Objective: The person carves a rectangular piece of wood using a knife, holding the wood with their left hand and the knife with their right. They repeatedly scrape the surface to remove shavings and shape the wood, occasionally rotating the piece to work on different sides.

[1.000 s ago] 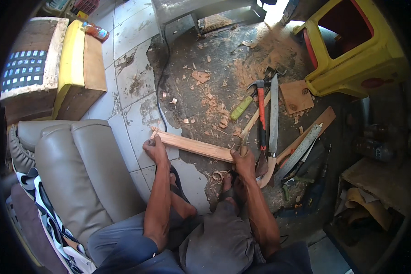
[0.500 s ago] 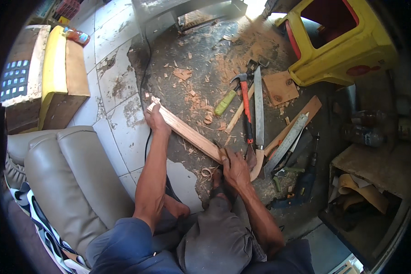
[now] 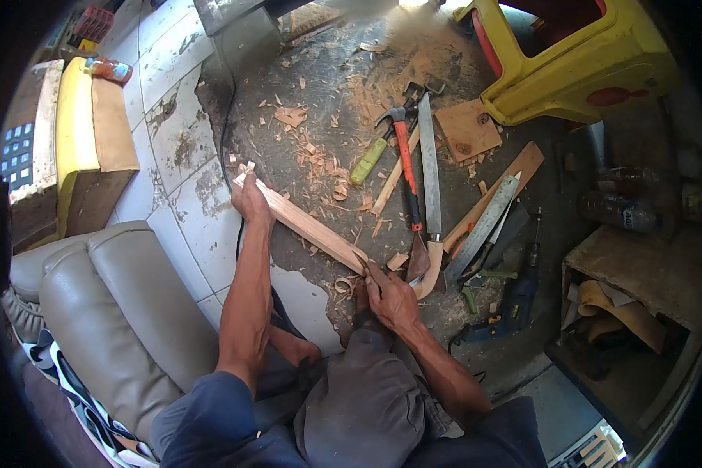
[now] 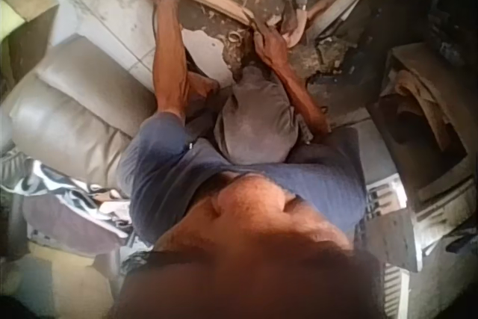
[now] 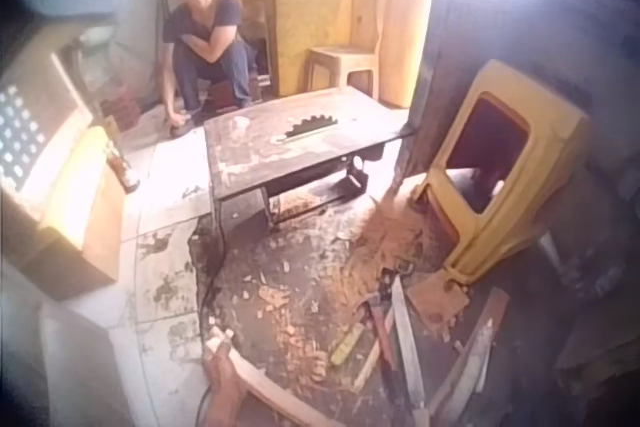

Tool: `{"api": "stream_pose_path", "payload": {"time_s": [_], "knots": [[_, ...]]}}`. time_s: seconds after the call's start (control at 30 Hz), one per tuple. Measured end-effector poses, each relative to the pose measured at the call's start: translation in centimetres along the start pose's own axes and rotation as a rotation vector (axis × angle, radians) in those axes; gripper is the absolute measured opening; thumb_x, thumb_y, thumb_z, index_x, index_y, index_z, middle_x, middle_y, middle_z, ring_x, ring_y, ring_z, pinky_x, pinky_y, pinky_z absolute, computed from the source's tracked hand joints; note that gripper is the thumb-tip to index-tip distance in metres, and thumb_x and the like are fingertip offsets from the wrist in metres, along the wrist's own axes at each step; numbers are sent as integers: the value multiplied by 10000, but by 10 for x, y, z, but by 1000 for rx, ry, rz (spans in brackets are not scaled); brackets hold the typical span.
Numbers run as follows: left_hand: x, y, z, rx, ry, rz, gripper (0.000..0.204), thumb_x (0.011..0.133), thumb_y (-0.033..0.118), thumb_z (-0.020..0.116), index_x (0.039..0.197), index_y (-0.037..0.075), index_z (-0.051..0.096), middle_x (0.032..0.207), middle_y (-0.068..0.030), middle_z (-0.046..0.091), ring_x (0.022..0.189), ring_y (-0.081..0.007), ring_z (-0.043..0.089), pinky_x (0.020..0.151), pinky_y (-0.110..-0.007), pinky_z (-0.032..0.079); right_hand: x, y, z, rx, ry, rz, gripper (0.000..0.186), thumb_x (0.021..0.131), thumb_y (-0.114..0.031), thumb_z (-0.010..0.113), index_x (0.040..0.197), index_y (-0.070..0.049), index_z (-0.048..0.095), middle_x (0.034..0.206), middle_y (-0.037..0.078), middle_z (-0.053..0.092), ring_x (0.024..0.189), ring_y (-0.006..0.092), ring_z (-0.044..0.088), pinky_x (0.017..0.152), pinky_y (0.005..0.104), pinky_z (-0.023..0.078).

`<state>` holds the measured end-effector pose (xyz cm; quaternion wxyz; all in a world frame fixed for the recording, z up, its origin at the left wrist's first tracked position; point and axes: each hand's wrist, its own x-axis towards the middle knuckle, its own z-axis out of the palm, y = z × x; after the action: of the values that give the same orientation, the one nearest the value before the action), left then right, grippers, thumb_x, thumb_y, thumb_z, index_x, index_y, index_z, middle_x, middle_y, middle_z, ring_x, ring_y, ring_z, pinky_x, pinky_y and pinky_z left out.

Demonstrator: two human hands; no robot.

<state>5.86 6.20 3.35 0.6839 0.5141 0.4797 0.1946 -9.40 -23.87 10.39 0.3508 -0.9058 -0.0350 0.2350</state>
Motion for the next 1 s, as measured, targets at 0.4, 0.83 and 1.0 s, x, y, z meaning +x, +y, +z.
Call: {"api": "stream_pose_path", "payload": {"time_s": [0.4, 0.83, 1.0], "knots": [[16, -23, -2, 207, 93, 55, 247, 882, 166, 643, 979, -61, 652, 743, -145, 673, 546, -259, 666, 496, -385, 544, -4, -8, -6, 66, -74, 96, 393, 965, -187, 586, 1334, -58, 624, 917, 284, 698, 856, 419, 709, 764, 470, 555], [0, -13, 6, 200, 99, 72, 246, 900, 135, 612, 1059, -47, 657, 814, -150, 680, 579, -255, 668, 522, -392, 550, 2, -5, 0, 50, 9, 34, 363, 934, -145, 620, 1280, -45, 664, 806, 263, 689, 749, 407, 705, 678, 474, 556], [7, -13, 5, 202, 105, 70, 278, 874, 145, 615, 1059, -57, 656, 808, -146, 677, 590, -259, 679, 517, -393, 561, -2, -7, -8, 29, 20, -5, 372, 916, -145, 636, 1274, -45, 668, 781, 263, 682, 718, 390, 703, 635, 465, 550]]}}
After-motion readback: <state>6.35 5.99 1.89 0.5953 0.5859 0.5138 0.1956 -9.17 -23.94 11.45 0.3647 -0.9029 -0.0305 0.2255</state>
